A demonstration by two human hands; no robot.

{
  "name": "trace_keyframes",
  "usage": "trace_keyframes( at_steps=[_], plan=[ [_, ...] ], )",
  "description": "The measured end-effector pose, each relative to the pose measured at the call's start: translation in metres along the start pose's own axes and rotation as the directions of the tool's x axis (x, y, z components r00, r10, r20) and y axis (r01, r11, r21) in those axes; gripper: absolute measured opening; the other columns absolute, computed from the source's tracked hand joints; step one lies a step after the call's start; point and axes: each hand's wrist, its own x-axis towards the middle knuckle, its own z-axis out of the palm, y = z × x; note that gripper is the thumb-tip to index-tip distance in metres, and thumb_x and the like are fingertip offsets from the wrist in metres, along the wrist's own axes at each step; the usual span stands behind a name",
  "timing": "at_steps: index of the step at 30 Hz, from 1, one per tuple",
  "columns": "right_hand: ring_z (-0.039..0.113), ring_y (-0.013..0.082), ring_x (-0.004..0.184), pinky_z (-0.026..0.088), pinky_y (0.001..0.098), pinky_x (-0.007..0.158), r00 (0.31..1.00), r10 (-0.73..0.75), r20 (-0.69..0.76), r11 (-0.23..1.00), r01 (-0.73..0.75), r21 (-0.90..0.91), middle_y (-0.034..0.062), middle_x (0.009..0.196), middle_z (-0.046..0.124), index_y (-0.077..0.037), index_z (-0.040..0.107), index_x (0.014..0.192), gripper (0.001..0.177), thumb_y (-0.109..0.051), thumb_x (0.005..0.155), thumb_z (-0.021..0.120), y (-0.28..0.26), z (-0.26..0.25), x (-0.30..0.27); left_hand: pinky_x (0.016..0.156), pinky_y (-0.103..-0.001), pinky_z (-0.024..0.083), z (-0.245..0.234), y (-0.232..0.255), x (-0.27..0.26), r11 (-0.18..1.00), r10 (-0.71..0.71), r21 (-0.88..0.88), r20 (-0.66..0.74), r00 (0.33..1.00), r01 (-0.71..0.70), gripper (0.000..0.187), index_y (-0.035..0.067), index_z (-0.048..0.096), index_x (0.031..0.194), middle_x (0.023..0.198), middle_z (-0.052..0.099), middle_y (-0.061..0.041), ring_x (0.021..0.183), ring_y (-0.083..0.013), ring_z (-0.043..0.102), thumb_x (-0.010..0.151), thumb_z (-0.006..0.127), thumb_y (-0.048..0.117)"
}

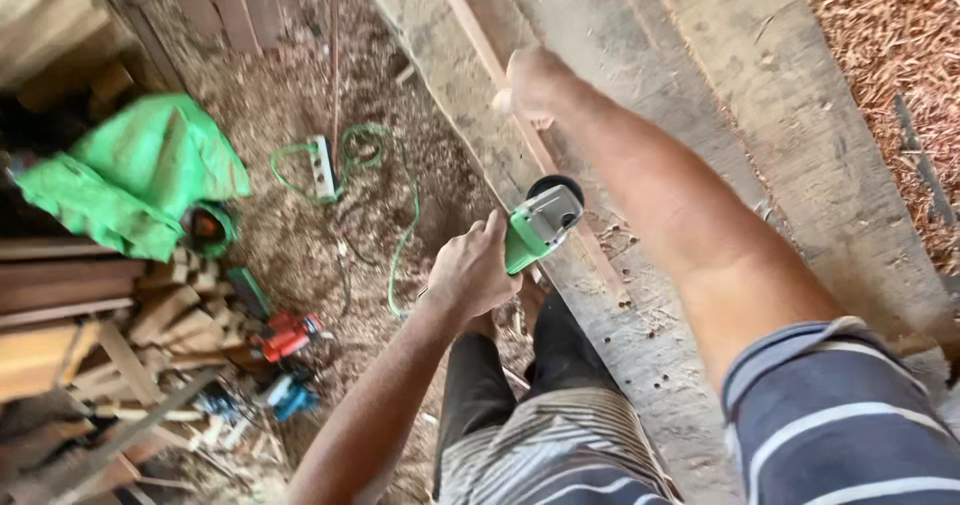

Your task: The person sands the sides of a long wooden plank using a handheld power sander, then moves it to a stack of finished wood.

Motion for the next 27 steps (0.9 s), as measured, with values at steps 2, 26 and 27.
trace_keyframes(
  at_steps=[2,26,27],
  plan=[
    [0.074,0.0261,0.073,0.064,0.0314,0.058,1.000,0.004,-0.015,1.000,-0.004,-0.017,0.0238,0.096,0.071,0.004,0.067,0.115,0.019,-0.001,0.097,0.069,0.008,0.011,0.007,0.070,-0.050,0.061,0.010,0.003,-0.005,0.999,0.038,-0.030,0.006,0.999,-0.038,0.064,0.005,0.046,0.124,0.101,0.069,-0.017,0.082,-0.0354,0.072,0.076,0.083,0.028],
    [0.074,0.0250,0.071,0.063,0.0290,0.058,0.998,0.067,0.018,0.997,-0.067,0.030,0.0204,0.106,0.070,0.001,0.064,0.109,0.036,-0.032,0.100,0.074,-0.010,-0.008,-0.006,0.076,-0.039,0.065,0.015,0.021,-0.031,0.999,-0.002,-0.038,0.172,0.985,0.009,0.077,0.001,0.038,0.146,0.116,0.063,-0.015,0.094,-0.0265,0.068,0.085,0.077,0.029],
    [0.075,0.0243,0.074,0.064,0.0289,0.061,0.995,0.089,0.035,0.995,-0.090,0.037,0.0210,0.107,0.070,0.002,0.063,0.115,0.039,-0.031,0.099,0.076,-0.006,-0.004,-0.003,0.075,-0.042,0.064,0.014,0.013,-0.022,0.996,-0.050,-0.069,0.077,0.996,0.055,0.084,0.003,0.039,0.145,0.119,0.065,-0.017,0.093,-0.0277,0.071,0.079,0.085,0.027]
  ],
)
